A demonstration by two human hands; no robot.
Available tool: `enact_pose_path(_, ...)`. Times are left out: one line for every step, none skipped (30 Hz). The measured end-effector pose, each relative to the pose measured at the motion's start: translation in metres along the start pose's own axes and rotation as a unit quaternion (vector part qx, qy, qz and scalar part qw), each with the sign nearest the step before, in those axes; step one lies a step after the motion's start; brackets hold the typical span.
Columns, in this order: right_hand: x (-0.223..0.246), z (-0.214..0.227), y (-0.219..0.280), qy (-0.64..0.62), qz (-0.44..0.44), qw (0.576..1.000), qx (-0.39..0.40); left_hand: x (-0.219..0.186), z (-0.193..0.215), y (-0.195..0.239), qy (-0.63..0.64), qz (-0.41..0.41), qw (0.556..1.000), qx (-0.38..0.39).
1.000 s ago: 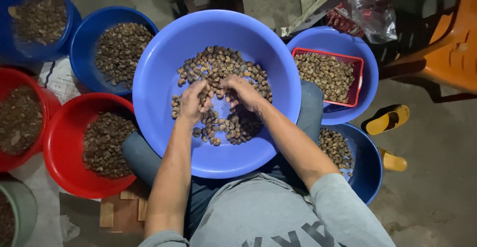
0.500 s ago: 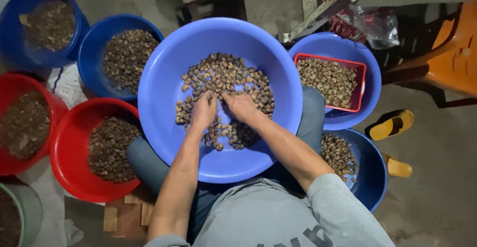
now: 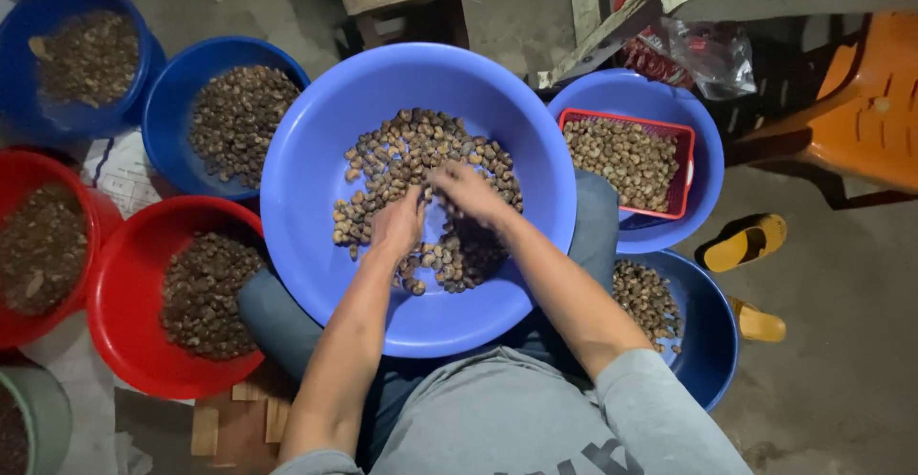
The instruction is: The person sits cross-legged on a chair with a large blue basin on their lap, sorting brown nuts by hand. They pick up individual nuts, inspect them, and transfer selected ones into a smaller red basket placed inside another blue basin to the right.
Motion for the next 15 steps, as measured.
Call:
enact_pose_path(0.005, 0.005, 0.007, 0.000, -0.003, 1.000, 0.000, 0.003, -0.007, -0.001, 0.001, 0.001, 1.000, 0.003)
enact_pose_path(0.018, 0.005, 0.012, -0.140, 0.014, 0.990, 0.025, 0.005, -0.010, -0.005, -0.035, -0.006, 0.999, 0.004)
enact_pose_path(0.033, 0.006, 0.017, -0.277, 0.031, 0.959, 0.051, 0.006, -0.013, -0.009, -0.071, -0.013, 0.997, 0.006)
enact_pose_path(0.042, 0.007, 0.019, -0.277, 0.035, 0.959, 0.051, 0.003, -0.009, -0.009, -0.072, -0.014, 0.997, 0.003)
enact_pose_path(0.050, 0.005, 0.021, -0.269, 0.035, 0.960, 0.065, -0.001, -0.006, -0.010, -0.060, -0.020, 0.998, 0.001)
enact_pose_path(0.053, 0.001, 0.026, -0.262, 0.030, 0.961, 0.078, -0.003, -0.007, -0.004, -0.047, -0.023, 0.999, 0.005)
enact_pose_path(0.044, -0.001, 0.022, -0.263, 0.027, 0.961, 0.079, -0.004, -0.010, -0.005, -0.046, -0.022, 0.999, 0.007)
enact_pose_path(0.036, 0.003, 0.016, -0.259, 0.027, 0.964, 0.049, -0.005, -0.011, -0.008, -0.035, -0.017, 0.999, 0.005)
enact_pose_path(0.029, 0.008, 0.011, -0.256, 0.027, 0.966, 0.019, -0.006, -0.012, -0.010, -0.024, -0.013, 1.000, 0.004)
enact_pose_path(0.029, 0.007, 0.012, -0.256, 0.029, 0.966, 0.019, -0.007, -0.015, -0.013, -0.026, -0.014, 1.000, 0.002)
enact_pose_path(0.030, 0.008, 0.012, -0.244, 0.036, 0.969, 0.011, 0.003, -0.021, -0.016, 0.022, 0.039, 0.999, 0.012)
enact_pose_path(0.028, 0.009, 0.014, -0.232, 0.039, 0.972, 0.003, 0.012, -0.032, -0.016, 0.071, 0.093, 0.993, 0.025)
enact_pose_path(0.028, 0.009, 0.013, -0.233, 0.038, 0.972, 0.002, 0.016, -0.035, -0.017, 0.070, 0.092, 0.993, 0.027)
enact_pose_path(0.025, 0.011, 0.012, -0.214, 0.027, 0.976, -0.010, 0.007, -0.037, -0.020, -0.002, 0.022, 0.999, 0.031)
enact_pose_path(0.022, 0.012, 0.011, -0.196, 0.016, 0.980, -0.022, -0.002, -0.041, -0.021, -0.075, -0.048, 0.995, 0.034)
Point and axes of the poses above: each hand's wrist, its own y-axis away from the middle knuckle, its own z-axis out of the back of the hand, x = y × z, the point moved 10 cm from there along -y, towards the middle knuckle
